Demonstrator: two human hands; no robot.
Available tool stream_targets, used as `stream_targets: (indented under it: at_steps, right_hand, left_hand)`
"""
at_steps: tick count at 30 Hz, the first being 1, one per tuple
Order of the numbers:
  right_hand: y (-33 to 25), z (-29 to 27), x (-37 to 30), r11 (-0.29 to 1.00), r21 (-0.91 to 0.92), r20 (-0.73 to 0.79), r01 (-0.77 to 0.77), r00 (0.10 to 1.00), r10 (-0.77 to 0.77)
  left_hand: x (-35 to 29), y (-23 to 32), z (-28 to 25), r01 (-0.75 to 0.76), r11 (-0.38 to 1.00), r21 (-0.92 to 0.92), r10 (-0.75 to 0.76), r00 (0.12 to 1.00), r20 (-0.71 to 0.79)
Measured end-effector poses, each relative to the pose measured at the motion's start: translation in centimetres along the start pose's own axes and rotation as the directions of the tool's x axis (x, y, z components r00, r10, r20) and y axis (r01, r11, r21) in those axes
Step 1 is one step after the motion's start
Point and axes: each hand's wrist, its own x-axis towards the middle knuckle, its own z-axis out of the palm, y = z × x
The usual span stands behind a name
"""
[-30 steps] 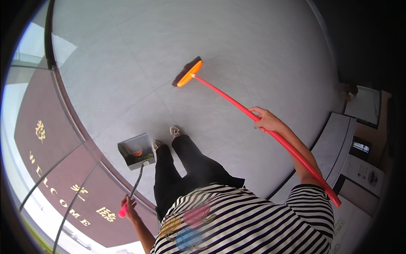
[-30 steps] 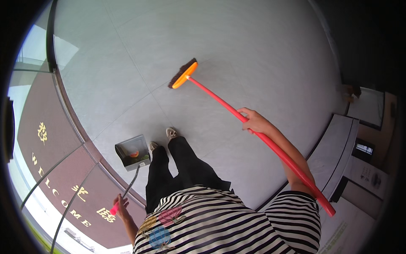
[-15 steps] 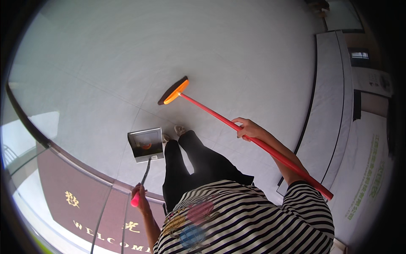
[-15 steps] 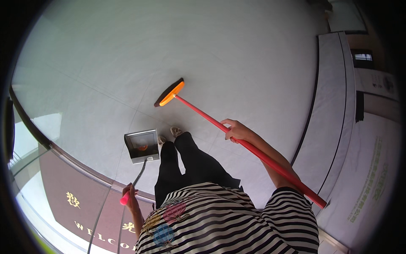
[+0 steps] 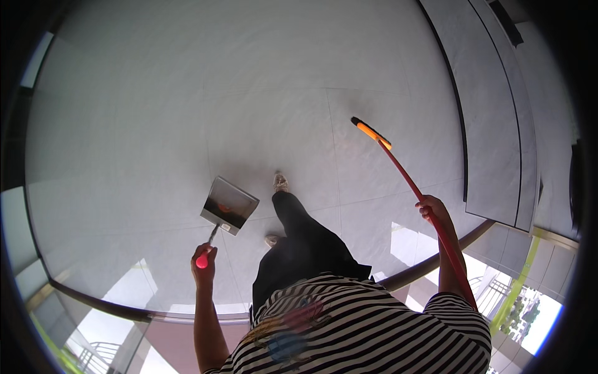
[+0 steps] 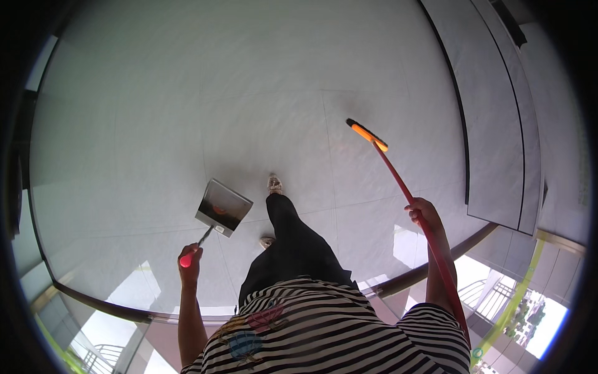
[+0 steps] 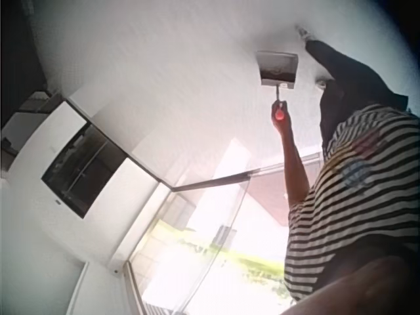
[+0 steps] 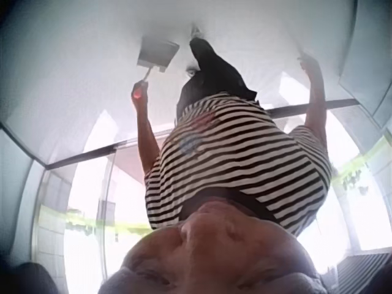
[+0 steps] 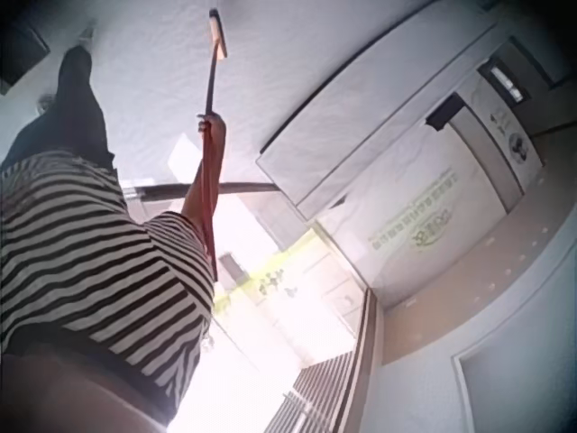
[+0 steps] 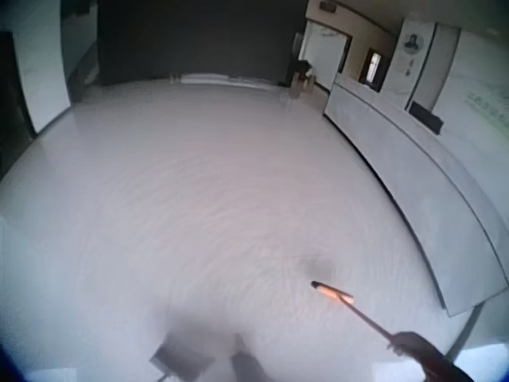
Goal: The person sweeps a tiled floor and a welcome mat using a broom and dustpan. They gather debris into the dustpan and sweep the mat to remove loose dirt.
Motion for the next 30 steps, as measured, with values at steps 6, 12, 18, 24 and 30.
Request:
stream_targets:
  at_steps: [6,12,18,24,30]
  right_hand:
    - [20.0,-0.6,-10.4,0.821,0.565,0.120,-0.079,0.993,0.012]
    - [30.6,-0.8,-22.2,0.729,0.683,0.081,-0.053,0.997,-0.004]
    - [33.8,7.9,-33.0,0.894,0.448,-0.005,-0.008,1.000,0.012]
    - [34.9,24.4,-42.1,0.939,0.317,0.048,-0.136,0.991,0.127]
    - [36.7,43.8,-48.7,0.866,0.406,0.395,-0.291,0.911,0.121]
  left_hand:
    - [-1.9,-6.7,-15.4,-0.137,0.960,0.245,0.092,0.978,0.188]
    - [-8.0,-7.2,-21.3,-0.272,0.896,0.352,0.145,0.926,0.348]
    - [-10.7,-5.9,-24.1,-0.344,0.862,0.372,0.142,0.869,0.474]
    - [-5.9,-6.1,-25.4,-0.414,0.825,0.384,0.171,0.832,0.528]
    - [2.8,-11.4,-25.6,-0.411,0.818,0.401,0.085,0.777,0.623]
